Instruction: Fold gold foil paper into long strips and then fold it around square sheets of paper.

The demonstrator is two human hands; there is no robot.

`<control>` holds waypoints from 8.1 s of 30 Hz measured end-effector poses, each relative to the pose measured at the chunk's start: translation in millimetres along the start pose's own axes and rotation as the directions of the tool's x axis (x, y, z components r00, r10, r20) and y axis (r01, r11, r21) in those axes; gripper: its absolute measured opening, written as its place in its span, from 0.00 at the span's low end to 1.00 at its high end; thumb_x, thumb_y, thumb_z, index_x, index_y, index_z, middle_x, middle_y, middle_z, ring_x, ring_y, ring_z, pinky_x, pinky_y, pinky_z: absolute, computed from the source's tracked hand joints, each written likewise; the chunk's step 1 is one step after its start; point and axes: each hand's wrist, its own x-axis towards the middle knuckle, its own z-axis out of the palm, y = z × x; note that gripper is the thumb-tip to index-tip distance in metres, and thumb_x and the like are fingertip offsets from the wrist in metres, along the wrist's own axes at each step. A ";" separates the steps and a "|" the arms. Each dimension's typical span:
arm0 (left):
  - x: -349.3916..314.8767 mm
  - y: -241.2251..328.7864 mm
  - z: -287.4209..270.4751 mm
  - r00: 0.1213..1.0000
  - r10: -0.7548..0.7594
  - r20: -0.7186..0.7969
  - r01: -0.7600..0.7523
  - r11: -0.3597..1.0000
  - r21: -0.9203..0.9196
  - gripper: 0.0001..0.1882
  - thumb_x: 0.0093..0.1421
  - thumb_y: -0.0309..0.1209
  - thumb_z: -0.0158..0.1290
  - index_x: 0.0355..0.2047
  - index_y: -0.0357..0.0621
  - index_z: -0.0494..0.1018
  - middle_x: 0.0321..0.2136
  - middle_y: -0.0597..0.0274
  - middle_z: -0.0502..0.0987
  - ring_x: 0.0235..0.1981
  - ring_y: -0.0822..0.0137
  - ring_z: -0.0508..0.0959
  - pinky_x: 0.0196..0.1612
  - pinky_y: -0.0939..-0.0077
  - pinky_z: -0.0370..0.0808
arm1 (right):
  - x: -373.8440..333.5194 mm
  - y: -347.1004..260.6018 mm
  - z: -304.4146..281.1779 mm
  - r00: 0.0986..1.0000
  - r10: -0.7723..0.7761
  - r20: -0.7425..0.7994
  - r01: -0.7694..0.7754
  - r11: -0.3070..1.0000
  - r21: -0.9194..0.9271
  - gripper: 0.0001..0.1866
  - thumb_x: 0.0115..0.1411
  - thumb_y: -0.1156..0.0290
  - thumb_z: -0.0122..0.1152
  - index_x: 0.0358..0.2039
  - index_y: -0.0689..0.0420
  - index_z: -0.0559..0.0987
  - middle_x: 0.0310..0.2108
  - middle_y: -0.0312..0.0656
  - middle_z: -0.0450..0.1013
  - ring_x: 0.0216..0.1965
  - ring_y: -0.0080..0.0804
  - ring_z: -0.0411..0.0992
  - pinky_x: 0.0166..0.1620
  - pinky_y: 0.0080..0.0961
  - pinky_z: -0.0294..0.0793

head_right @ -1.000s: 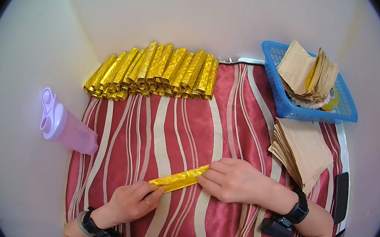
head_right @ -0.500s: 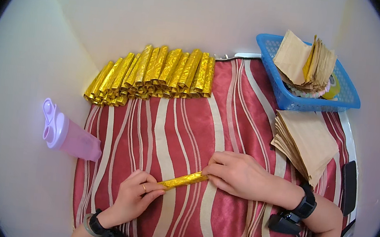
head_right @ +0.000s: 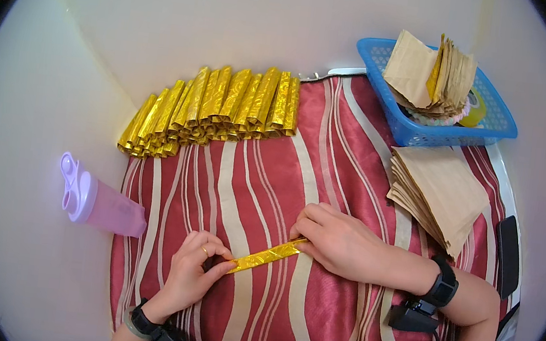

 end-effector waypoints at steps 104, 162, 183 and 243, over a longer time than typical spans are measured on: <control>28.7 -2.7 14.6 0.968 0.080 0.237 -0.180 0.883 0.434 0.34 0.64 0.35 0.45 0.66 0.36 0.47 0.68 0.49 0.46 0.69 0.46 0.45 0.66 0.42 0.43 | 0.9 0.3 11.0 0.957 -0.185 0.225 0.251 0.915 -0.316 0.53 0.54 0.33 0.50 0.61 0.72 0.59 0.64 0.59 0.55 0.67 0.45 0.52 0.67 0.38 0.50; 37.4 14.5 11.1 0.919 0.372 0.131 -0.394 0.863 0.316 0.22 0.52 0.23 0.53 0.49 0.52 0.76 0.45 0.56 0.69 0.50 0.52 0.66 0.57 0.53 0.60 | 6.4 27.6 7.0 0.979 -0.205 -0.011 0.199 0.961 -0.191 0.18 0.58 0.70 0.55 0.49 0.62 0.74 0.50 0.48 0.72 0.55 0.42 0.68 0.57 0.37 0.67; 39.7 8.6 19.1 0.900 0.404 -0.164 -0.398 0.915 0.066 0.12 0.51 0.21 0.60 0.38 0.40 0.77 0.31 0.59 0.79 0.28 0.62 0.79 0.29 0.72 0.76 | 6.0 13.8 7.7 0.961 -0.189 -0.200 0.191 0.982 -0.009 0.09 0.57 0.69 0.60 0.37 0.57 0.80 0.28 0.40 0.73 0.33 0.38 0.73 0.38 0.32 0.74; 23.5 5.8 12.1 0.974 -0.132 0.185 0.225 0.668 -0.709 0.11 0.67 0.28 0.48 0.40 0.30 0.74 0.24 0.57 0.80 0.21 0.75 0.78 0.26 0.84 0.75 | 2.7 1.4 -5.5 0.871 0.490 -0.035 -0.220 0.454 0.863 0.14 0.65 0.68 0.54 0.43 0.64 0.80 0.19 0.37 0.75 0.19 0.14 0.70 0.23 0.10 0.66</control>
